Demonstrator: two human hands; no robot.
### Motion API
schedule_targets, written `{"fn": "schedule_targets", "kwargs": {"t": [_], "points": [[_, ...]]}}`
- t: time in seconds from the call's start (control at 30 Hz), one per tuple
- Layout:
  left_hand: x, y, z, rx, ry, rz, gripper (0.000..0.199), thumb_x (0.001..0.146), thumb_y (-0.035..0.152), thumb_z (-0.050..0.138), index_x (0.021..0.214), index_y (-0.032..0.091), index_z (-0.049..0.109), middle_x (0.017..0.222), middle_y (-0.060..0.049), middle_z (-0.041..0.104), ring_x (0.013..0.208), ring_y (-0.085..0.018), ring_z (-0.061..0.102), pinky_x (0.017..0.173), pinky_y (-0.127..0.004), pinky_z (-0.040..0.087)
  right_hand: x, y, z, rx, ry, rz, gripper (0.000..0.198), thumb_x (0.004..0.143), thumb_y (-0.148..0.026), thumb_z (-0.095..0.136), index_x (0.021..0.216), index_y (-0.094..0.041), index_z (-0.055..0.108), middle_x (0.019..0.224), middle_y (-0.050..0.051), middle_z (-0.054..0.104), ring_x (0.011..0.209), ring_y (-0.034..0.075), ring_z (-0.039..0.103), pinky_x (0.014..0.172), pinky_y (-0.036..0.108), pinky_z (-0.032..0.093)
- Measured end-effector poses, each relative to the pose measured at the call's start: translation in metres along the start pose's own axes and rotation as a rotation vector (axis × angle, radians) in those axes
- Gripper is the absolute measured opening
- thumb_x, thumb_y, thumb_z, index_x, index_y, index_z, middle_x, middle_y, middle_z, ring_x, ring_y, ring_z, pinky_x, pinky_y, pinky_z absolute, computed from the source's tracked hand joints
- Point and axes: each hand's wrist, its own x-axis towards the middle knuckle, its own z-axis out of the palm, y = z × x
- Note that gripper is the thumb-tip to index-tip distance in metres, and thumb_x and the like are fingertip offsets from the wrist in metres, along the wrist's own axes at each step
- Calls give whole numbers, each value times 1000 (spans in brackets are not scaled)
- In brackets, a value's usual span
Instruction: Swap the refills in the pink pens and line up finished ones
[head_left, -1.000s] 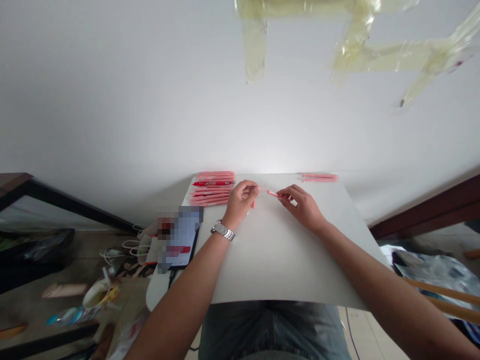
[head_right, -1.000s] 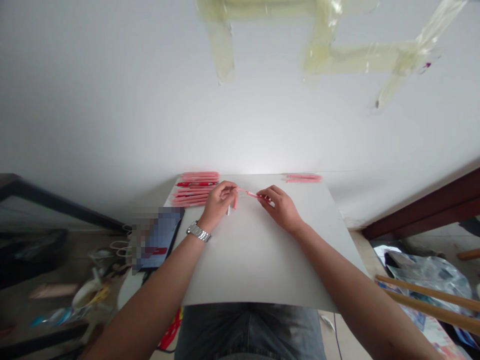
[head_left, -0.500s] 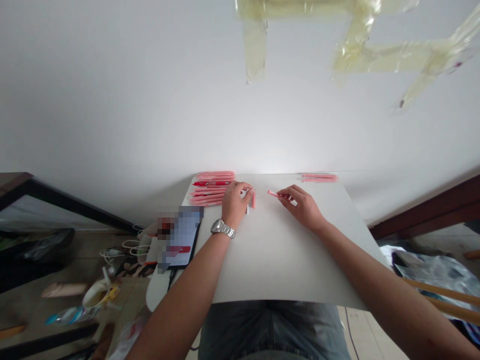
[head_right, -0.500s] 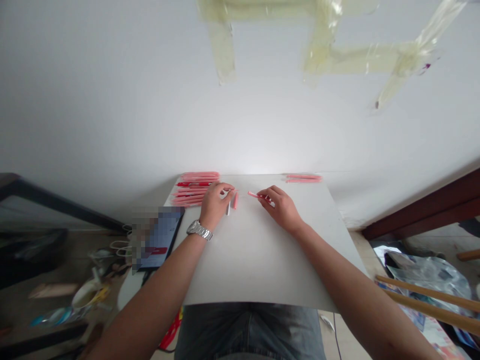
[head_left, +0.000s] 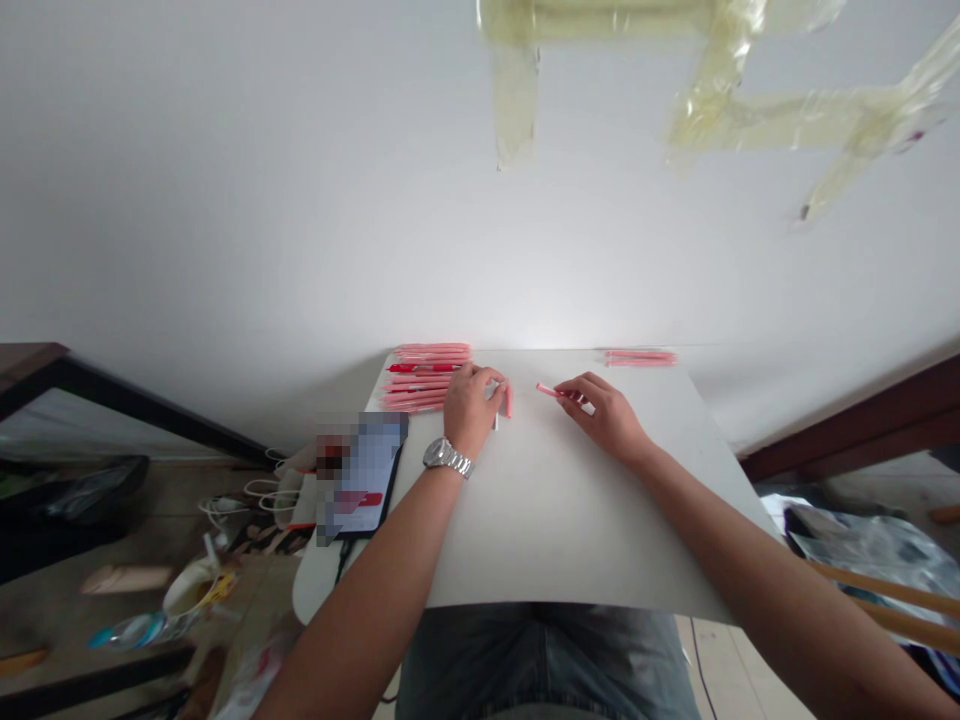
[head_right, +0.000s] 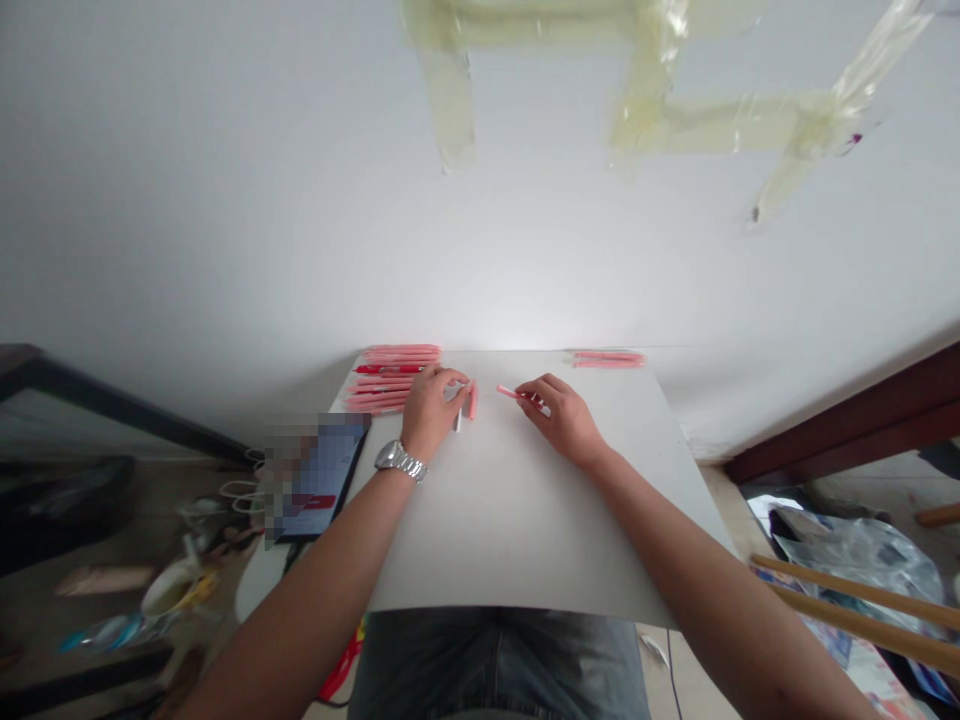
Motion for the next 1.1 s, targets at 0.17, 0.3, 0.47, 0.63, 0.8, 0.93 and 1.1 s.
{"fn": "schedule_targets", "kwargs": {"t": [0.17, 0.3, 0.47, 0.63, 0.8, 0.93, 1.1], "points": [[0, 3, -1, -11, -15, 35, 7, 93, 27, 67, 95, 24, 73, 99, -7, 62, 98, -24, 59, 92, -41, 48, 0, -2, -1, 1, 3, 3, 22, 103, -40, 56, 110, -25, 72, 97, 7, 68, 81, 19, 66, 74, 35, 56], [-1, 8, 0, -7, -54, 124, 13, 90, 31, 72, 101, 24, 75, 103, -8, 61, 102, -25, 57, 96, -42, 48, 0, -2, -1, 5, 4, 12, 21, 102, -39, 57, 112, -26, 71, 97, 7, 67, 83, 19, 66, 75, 35, 56], [-2, 11, 6, 51, -75, 153, 10, 87, 28, 74, 97, 25, 77, 104, -8, 60, 100, -27, 54, 94, -44, 47, 0, -2, 0, 5, 3, 11, 22, 102, -40, 57, 111, -26, 71, 96, 7, 67, 82, 20, 66, 75, 36, 57], [-3, 13, 8, 111, -88, 151, 5, 88, 26, 72, 89, 24, 77, 103, -9, 60, 98, -27, 53, 91, -44, 46, 1, -1, 1, 2, -1, 8, 21, 102, -39, 57, 111, -26, 71, 96, 7, 67, 83, 20, 67, 75, 35, 56], [-3, 16, 8, 94, -100, 156, 5, 90, 24, 70, 87, 24, 75, 102, -9, 60, 97, -27, 54, 91, -45, 45, 0, -1, 0, 1, -4, 2, 22, 103, -39, 56, 111, -26, 71, 97, 7, 67, 84, 20, 67, 76, 35, 57], [-3, 17, 7, 68, -102, 158, 6, 91, 22, 68, 89, 24, 74, 101, -8, 61, 96, -26, 56, 93, -45, 45, 0, -2, 0, 0, -1, 2, 22, 103, -39, 56, 111, -25, 71, 96, 7, 67, 83, 20, 67, 75, 35, 57], [-2, 17, 5, -18, -102, 146, 8, 95, 21, 63, 93, 23, 71, 102, -8, 63, 95, -24, 58, 91, -41, 46, 0, -1, 0, 3, -6, 10, 21, 103, -39, 56, 111, -26, 71, 97, 7, 68, 82, 20, 67, 75, 36, 57]]}}
